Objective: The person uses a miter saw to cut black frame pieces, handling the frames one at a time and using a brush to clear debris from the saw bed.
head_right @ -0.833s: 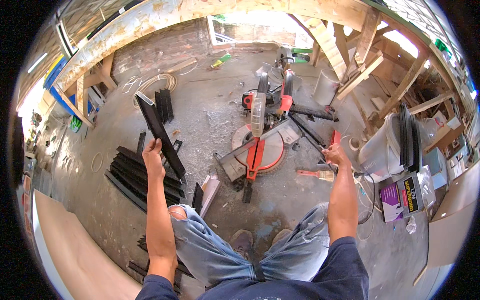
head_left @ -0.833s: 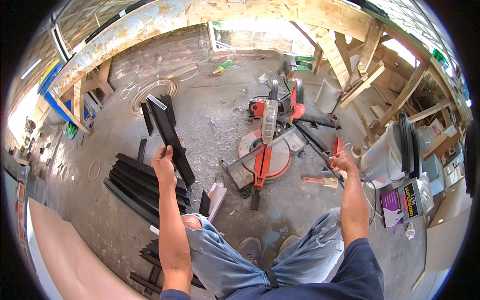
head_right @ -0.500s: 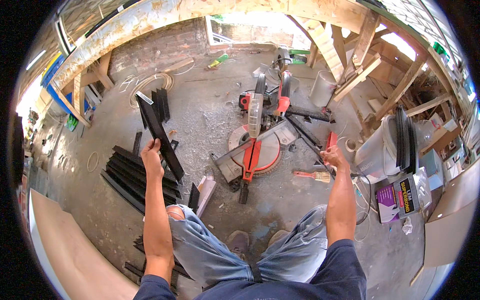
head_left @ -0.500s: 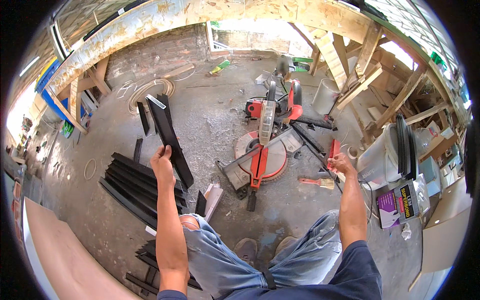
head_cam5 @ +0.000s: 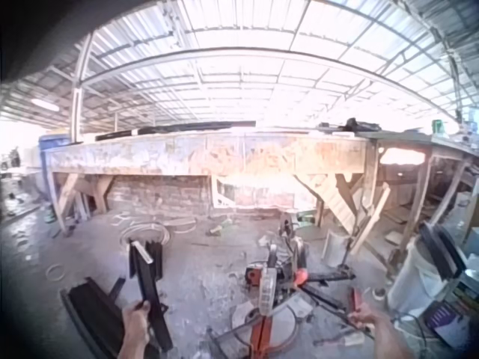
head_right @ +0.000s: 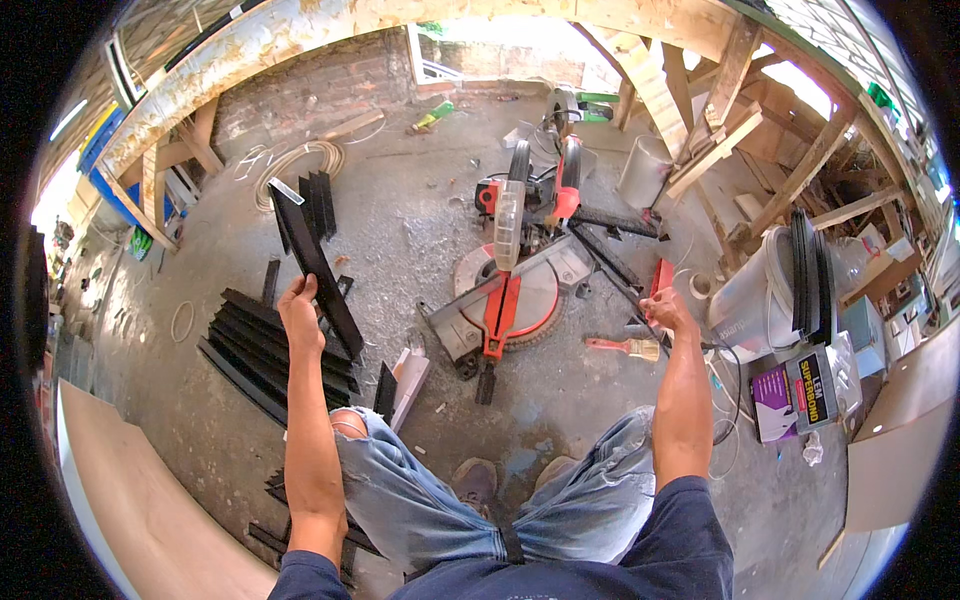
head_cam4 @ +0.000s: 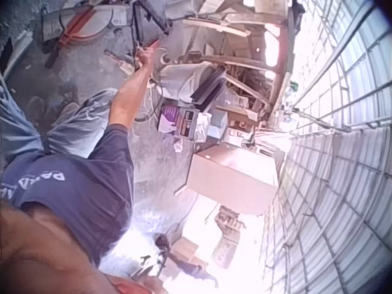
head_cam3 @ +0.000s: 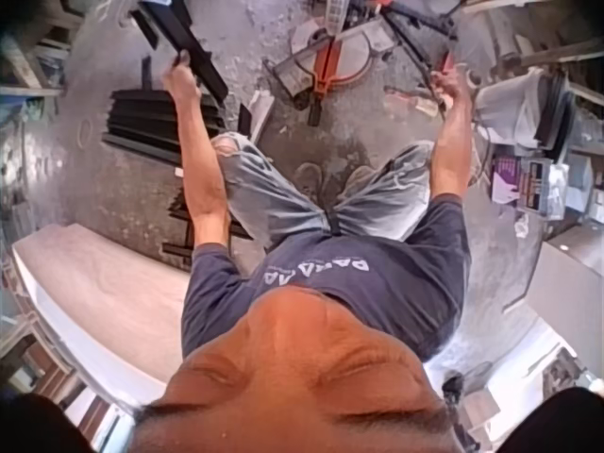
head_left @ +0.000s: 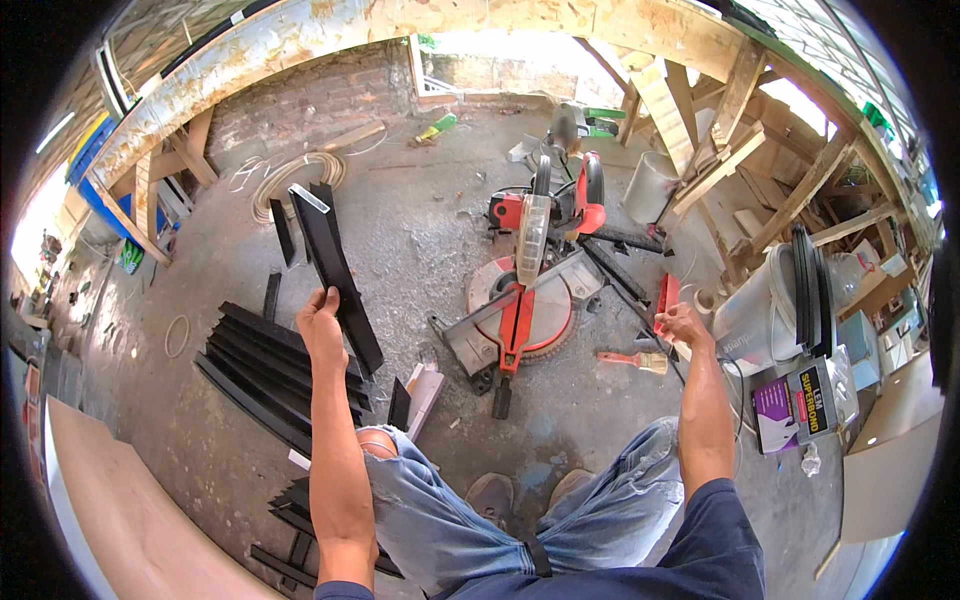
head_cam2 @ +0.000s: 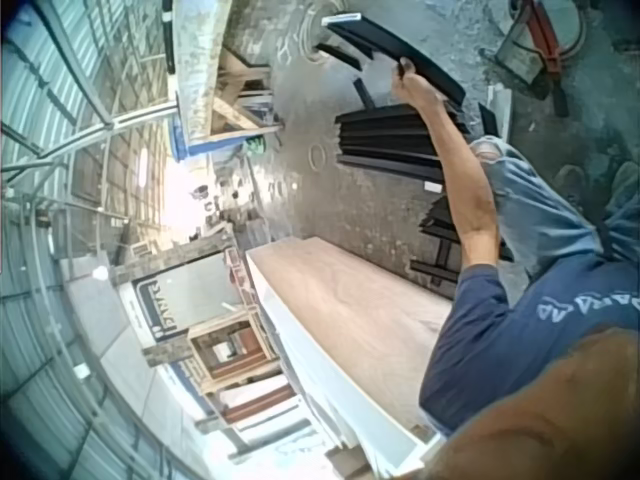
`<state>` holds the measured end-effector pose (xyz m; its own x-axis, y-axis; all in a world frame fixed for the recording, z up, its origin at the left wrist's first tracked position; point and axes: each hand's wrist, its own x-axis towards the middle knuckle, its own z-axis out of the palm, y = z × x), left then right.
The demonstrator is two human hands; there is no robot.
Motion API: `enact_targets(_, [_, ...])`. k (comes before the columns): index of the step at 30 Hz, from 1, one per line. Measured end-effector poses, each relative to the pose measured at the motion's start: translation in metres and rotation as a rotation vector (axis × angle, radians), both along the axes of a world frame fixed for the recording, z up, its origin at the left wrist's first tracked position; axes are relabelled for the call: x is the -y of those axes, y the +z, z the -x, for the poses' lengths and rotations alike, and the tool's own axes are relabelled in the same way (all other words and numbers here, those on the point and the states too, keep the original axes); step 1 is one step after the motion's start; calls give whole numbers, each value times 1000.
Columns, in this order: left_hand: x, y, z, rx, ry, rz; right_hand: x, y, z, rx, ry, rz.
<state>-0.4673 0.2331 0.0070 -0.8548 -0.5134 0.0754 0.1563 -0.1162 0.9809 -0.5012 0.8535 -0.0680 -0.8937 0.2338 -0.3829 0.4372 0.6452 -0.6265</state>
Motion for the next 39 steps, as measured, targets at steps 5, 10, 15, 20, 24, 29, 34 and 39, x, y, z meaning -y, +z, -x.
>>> enact_targets(5, [-13,3,1,18,10,-4,-5,2,-2,1,4,-25])
enact_targets(10, [8,-19,10,103,-14,25,-21,-17,15,-38,86,-104])
enact_targets(15, [18,-2,-3,199,122,75,2,-22,35,-186,142,-67])
enact_targets(20, [35,-16,1,145,-29,90,33,3,41,-163,242,-237])
enact_targets(24, [39,-19,7,173,-74,76,44,17,48,-106,143,-172])
enact_targets(29, [65,-14,8,184,-97,126,46,18,69,-158,273,-246])
enact_targets(34, [72,-2,9,145,-217,107,20,1,99,-93,302,-282])
enact_targets(39, [79,4,4,179,-158,111,24,29,63,-212,388,8])
